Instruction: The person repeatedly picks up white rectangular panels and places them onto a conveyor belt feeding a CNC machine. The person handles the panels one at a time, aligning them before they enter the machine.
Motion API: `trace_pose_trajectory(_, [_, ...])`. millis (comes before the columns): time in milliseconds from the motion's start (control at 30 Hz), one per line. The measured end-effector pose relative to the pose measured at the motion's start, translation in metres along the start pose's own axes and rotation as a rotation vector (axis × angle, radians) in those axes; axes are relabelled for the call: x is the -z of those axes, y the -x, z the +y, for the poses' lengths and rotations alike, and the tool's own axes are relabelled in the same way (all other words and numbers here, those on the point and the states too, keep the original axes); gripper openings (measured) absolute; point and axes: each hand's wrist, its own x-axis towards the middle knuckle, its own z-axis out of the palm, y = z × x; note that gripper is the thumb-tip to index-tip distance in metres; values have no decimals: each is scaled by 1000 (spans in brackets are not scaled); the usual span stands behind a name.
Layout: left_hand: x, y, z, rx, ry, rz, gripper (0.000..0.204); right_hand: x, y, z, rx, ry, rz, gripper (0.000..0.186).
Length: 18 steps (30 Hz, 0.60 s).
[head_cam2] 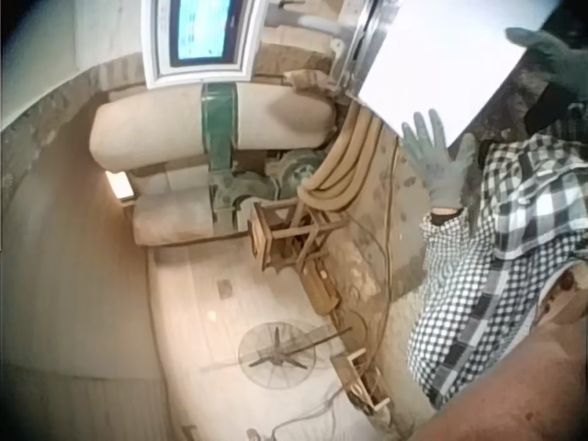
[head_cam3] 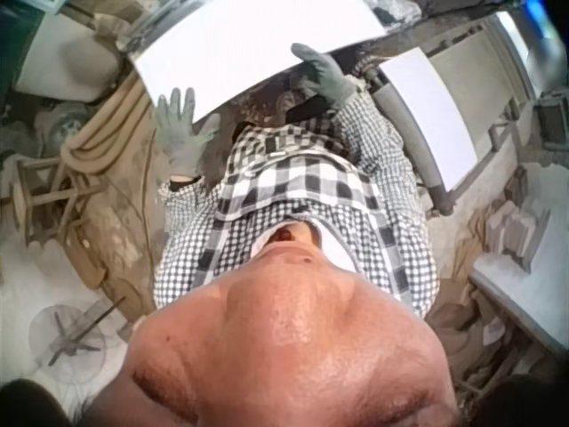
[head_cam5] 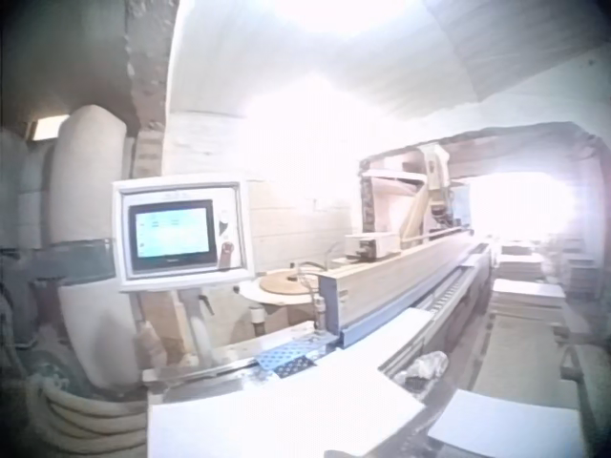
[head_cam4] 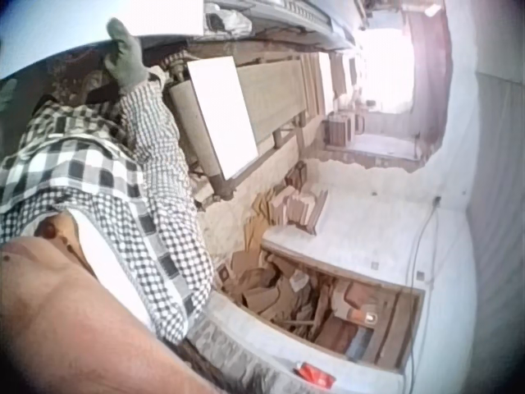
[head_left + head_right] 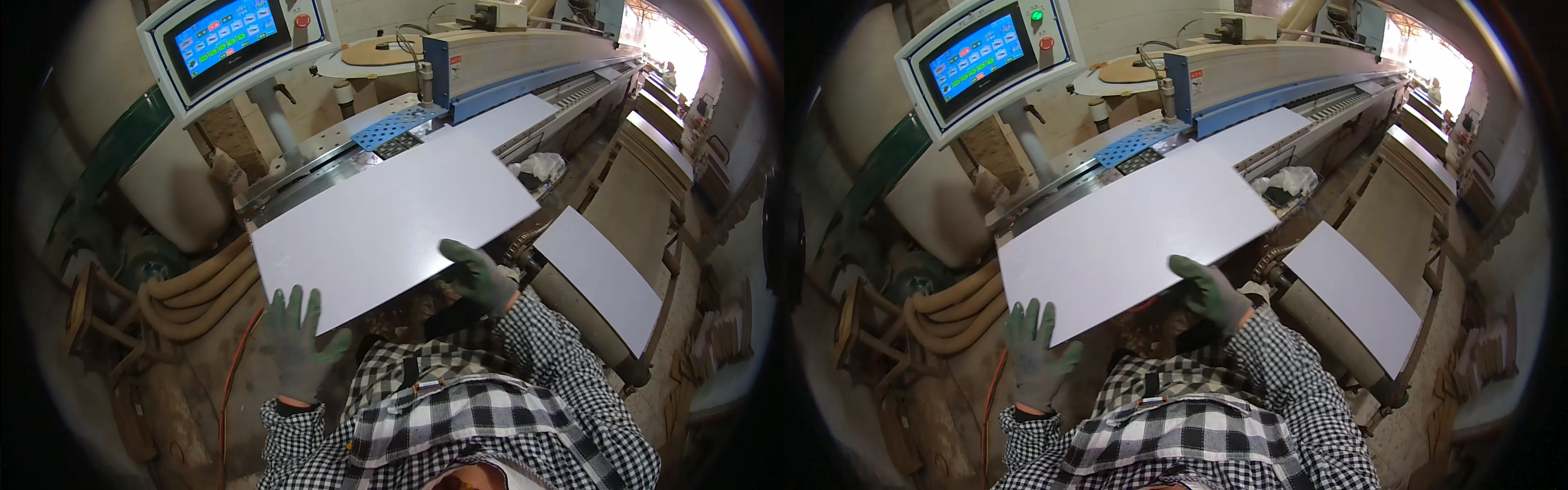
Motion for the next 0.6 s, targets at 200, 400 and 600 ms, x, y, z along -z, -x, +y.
trace_pose_trajectory(200, [2,7,-38,136,-106,81,65,-59,-55,35,-98,-1168,-162,55])
trace_pose_trajectory(400, [-19,-18,-70,174,-126,126,64,-11,-37,18,-407,-1187,44,48])
trace_pose_trajectory(600, [-27,-44,-88,232,-73,35,69,99,77,84,-609,-342,569,48])
